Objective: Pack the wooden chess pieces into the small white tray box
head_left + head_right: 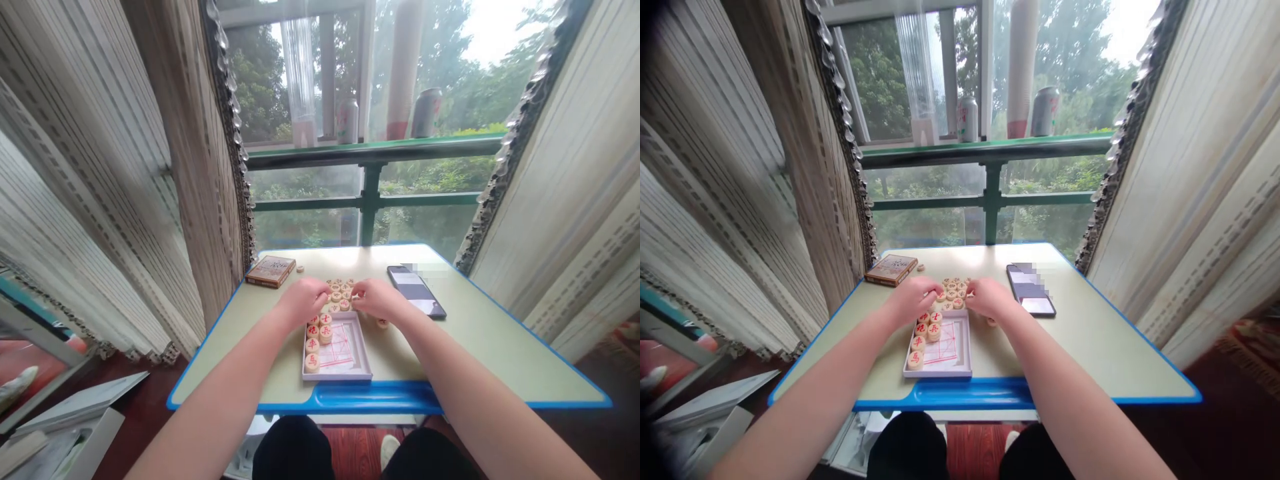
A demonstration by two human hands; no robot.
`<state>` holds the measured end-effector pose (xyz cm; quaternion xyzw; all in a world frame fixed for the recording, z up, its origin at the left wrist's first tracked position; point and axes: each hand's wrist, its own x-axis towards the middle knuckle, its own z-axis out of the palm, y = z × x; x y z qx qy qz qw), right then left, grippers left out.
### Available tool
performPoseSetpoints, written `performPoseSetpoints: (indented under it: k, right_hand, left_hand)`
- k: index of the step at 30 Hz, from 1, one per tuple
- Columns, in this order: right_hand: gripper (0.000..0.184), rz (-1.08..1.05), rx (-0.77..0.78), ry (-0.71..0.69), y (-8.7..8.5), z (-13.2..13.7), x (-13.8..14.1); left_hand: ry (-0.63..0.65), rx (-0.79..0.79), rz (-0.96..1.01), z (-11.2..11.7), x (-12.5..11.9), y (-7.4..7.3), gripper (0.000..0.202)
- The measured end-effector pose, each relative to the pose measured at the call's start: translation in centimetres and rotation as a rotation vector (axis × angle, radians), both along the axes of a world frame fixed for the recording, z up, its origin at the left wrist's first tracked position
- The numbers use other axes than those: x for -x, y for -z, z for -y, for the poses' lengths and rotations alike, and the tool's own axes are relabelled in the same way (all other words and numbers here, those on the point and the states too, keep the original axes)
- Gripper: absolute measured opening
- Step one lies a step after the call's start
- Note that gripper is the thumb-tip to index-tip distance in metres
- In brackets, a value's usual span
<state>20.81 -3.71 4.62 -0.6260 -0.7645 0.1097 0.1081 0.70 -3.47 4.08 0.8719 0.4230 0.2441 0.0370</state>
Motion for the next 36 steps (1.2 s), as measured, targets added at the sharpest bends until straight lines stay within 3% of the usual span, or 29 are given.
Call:
performPoseSetpoints:
  k: [6, 11, 16, 19, 23, 28, 36]
  right_hand:
    - [0.02, -0.02, -0.043, -0.025, 0.1, 0.4, -0.1]
    - [0.024, -0.264, -0.112, -0.025, -0.3, 0.7, 0.2]
    - [0.016, -0.655, 0.047, -0.122, -0.8, 1.3, 1.0]
    - [0.011, -0.781, 0.111, -0.21, -0.7, 1.5, 1.4]
    - [0.015, -0.831, 0.095, -0.205, -0.5, 1.5, 1.5]
    - [0.023, -0.924, 0.136, -0.21, -0.4, 1.3, 1.3]
    - [0.021, -0.861, 0.049, -0.222, -0.3, 1.2, 1.3]
  left_hand:
    - [0.008, 0.061, 0.053, 0.1, -0.3, 0.2, 0.027]
    - [-0.012, 0.119, 0.121, -0.1, -0.2, 0.3, 0.028]
    - [-0.033, 0.1, 0.147, -0.3, 0.0, 0.4, 0.023]
    - [0.018, 0.091, 0.222, -0.1, -0.1, 0.3, 0.024]
    - [0.075, 0.123, 0.292, 0.1, -0.2, 0.3, 0.026]
    - [0.057, 0.208, 0.303, 0.0, -0.2, 0.4, 0.025]
    - [0.073, 0.239, 0.344, 0.2, -0.3, 0.2, 0.022]
